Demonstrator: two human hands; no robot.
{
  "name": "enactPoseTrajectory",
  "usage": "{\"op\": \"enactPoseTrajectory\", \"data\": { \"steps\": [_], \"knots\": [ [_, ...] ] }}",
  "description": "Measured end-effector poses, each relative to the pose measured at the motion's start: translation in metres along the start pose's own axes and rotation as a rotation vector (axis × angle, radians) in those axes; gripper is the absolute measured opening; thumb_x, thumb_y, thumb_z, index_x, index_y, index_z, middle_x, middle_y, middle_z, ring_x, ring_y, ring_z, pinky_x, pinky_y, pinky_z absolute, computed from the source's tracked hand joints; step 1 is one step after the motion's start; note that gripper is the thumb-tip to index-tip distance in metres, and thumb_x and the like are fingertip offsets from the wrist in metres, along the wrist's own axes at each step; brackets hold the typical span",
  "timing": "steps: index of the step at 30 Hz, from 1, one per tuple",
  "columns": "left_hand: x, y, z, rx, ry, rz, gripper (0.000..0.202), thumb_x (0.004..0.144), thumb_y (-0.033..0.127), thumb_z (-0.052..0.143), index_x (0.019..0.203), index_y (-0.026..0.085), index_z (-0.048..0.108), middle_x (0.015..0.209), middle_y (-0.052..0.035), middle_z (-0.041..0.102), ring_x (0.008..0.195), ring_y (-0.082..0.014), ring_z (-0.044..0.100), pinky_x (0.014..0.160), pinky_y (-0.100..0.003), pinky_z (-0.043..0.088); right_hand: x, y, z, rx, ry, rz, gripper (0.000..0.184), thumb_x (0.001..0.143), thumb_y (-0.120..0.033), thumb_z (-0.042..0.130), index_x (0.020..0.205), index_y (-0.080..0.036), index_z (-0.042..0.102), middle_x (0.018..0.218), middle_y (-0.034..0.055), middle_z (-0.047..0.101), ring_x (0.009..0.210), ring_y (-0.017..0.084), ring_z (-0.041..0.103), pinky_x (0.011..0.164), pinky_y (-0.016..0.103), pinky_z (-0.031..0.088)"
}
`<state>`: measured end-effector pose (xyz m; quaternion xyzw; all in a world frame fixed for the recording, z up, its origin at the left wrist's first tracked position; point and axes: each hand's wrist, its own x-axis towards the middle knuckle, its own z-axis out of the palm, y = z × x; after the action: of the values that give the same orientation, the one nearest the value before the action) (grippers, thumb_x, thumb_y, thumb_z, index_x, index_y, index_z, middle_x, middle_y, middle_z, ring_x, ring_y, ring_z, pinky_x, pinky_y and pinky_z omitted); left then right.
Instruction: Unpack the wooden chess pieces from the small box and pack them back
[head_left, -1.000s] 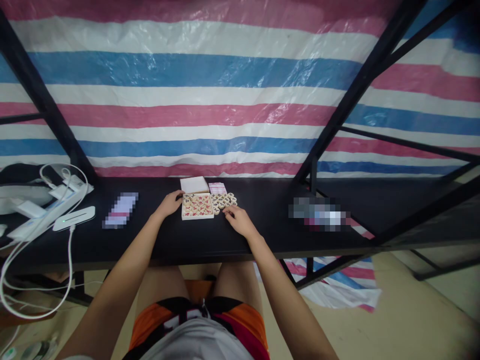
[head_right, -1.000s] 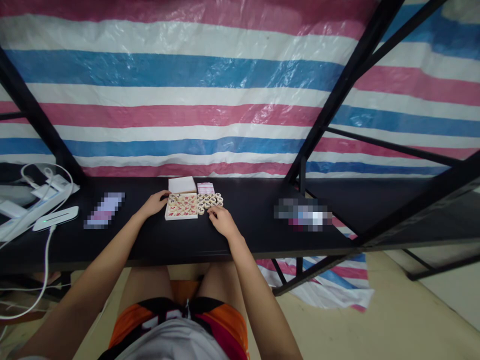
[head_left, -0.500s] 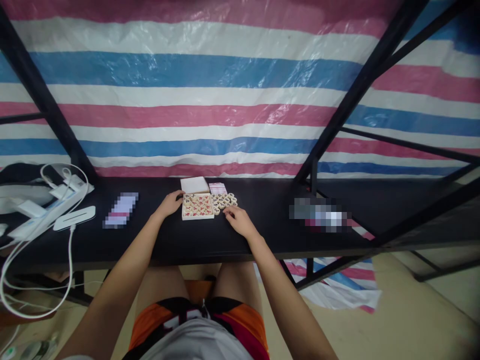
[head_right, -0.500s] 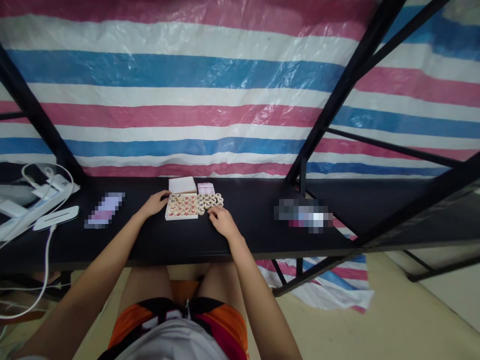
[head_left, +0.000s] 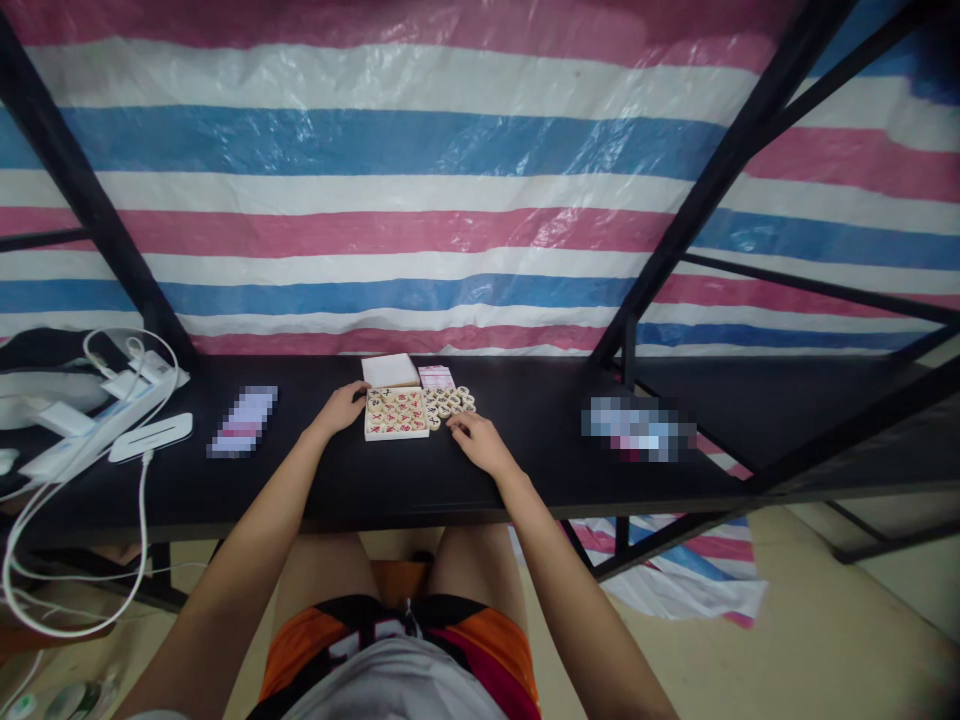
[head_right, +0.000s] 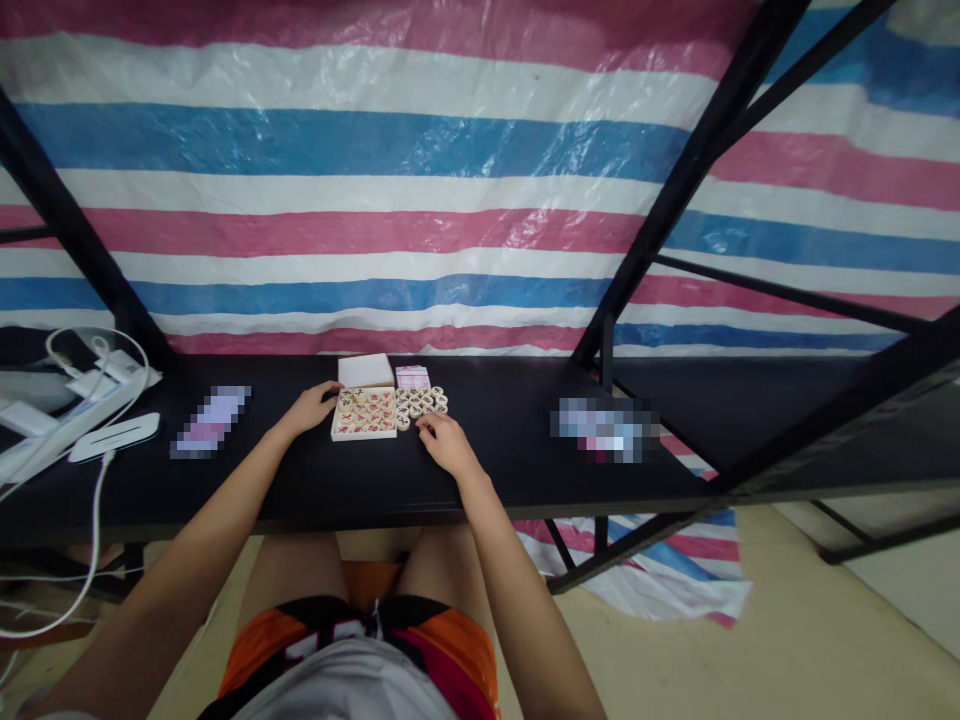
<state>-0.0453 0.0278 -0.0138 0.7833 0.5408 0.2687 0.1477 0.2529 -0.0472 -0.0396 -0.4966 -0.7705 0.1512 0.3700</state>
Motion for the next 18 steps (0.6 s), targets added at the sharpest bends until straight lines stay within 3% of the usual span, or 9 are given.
{"op": "enactPoseTrajectory", "data": {
  "steps": [18],
  "knots": [
    [-0.0009, 0.0026, -0.0008, 0.004, -0.005, -0.012, 0.034, 0.084, 0.022, 0.046, 0.115, 0.017, 0.06, 0.116, -0.0084, 0.065, 0.109, -0.0206, 0.059, 0.098, -0.032, 0.043, -0.0005, -0.0007, -0.0006, -0.012, 0.003, -0.008, 0.018, 0.081, -0.014, 0.048, 0.088, -0.018, 0.065, 0.084, 0.0038, 0.061, 0.076, 0.015, 0.056, 0.078, 0.029, 0.043]
  ]
}}
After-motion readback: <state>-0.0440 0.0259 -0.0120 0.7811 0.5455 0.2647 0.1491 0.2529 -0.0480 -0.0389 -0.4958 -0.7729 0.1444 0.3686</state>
